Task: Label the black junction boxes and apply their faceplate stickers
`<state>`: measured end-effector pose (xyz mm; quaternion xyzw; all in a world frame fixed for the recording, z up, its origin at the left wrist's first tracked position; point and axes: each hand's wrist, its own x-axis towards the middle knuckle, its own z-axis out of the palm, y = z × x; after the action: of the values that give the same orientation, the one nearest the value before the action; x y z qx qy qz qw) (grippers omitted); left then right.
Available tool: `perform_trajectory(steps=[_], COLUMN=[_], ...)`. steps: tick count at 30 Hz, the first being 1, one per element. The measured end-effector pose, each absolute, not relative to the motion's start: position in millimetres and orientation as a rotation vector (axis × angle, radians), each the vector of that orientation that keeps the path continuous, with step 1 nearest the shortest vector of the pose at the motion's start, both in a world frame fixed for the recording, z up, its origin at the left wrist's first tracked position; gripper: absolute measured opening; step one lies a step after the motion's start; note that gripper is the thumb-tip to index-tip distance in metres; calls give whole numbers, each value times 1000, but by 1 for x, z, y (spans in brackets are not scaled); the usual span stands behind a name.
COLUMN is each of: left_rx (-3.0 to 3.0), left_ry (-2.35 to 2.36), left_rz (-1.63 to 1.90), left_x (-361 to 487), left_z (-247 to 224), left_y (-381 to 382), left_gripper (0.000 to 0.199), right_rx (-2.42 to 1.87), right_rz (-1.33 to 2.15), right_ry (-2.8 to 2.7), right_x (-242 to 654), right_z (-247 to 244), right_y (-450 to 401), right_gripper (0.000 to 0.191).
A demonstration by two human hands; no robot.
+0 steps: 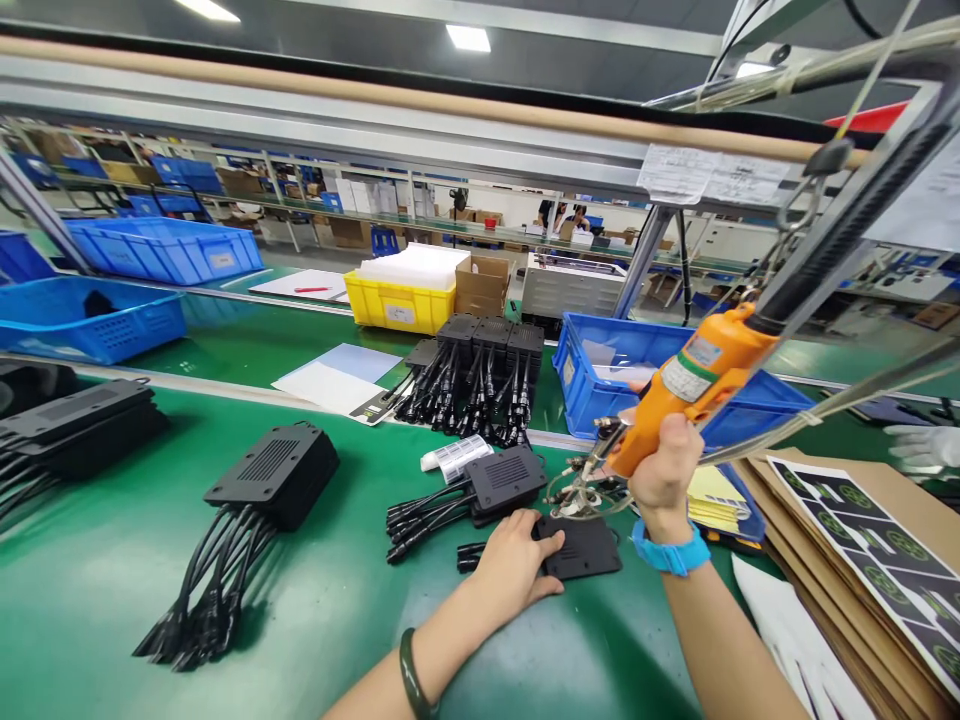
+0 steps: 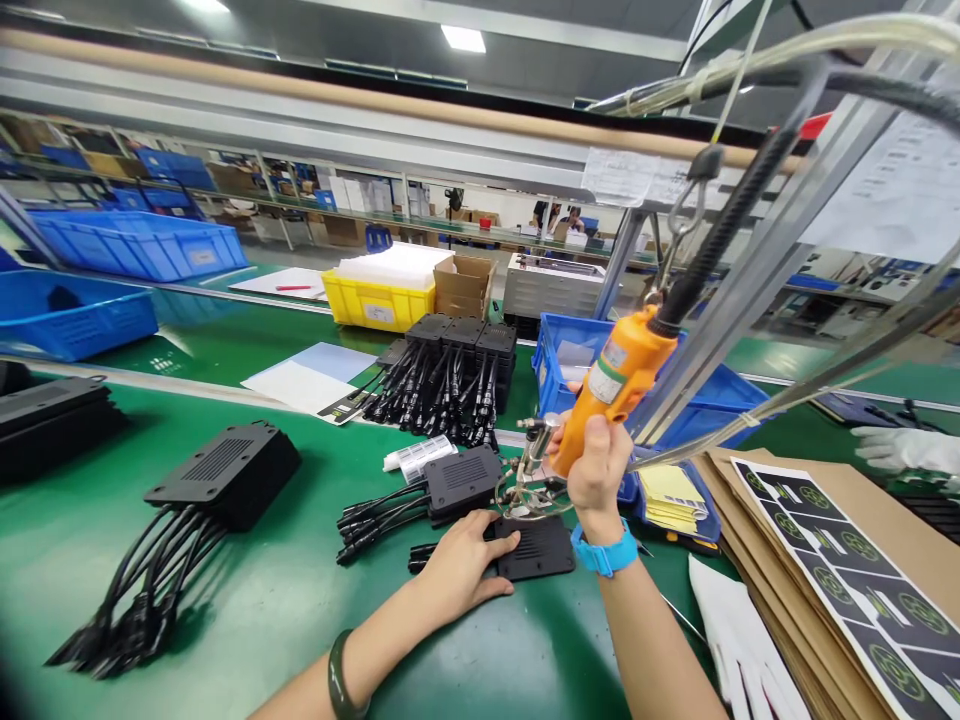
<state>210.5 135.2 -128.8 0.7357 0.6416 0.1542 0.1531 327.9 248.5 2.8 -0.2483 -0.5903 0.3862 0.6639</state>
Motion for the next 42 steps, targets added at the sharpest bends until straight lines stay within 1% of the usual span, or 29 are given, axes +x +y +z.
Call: perform_trajectory(steps=[4, 8, 19, 22, 28, 30, 32, 36, 42], left_rx=[2109, 2103, 2098, 2105, 2099, 2087, 2081, 2090, 2087], left_ry=[1842, 1838, 1855, 1863, 1884, 1894, 1896, 1892, 1892], left_rz=[438, 427, 424, 426, 417, 411, 408, 416, 414], left_x=[211, 210, 211, 211, 213, 214, 215, 215, 214], left_z=[-130, -129, -130, -129, -124, -123, -123, -125, -127], left_y=[136, 137, 137, 137, 136, 135, 136, 137, 139], left_gripper=[67, 68, 67, 66, 62, 61, 60, 55, 57], right_rx=[-575, -596, -534, -516, -488, -505, -534, -581, -600], right_rz=[950, 941, 936, 928, 719, 708, 760, 882, 951], right_ry=[-1384, -1393, -1375, -1371, -1317, -1313, -1306, -1343, -1375], right_x=[325, 322, 325, 333, 353, 356, 357, 355, 351], right_z=[-16, -20, -32, -19, 37, 42, 34, 5, -18], right_y=[250, 248, 244, 236, 224, 223, 223, 221, 215], right_gripper=[43, 45, 40, 40, 42, 43, 41, 39, 45])
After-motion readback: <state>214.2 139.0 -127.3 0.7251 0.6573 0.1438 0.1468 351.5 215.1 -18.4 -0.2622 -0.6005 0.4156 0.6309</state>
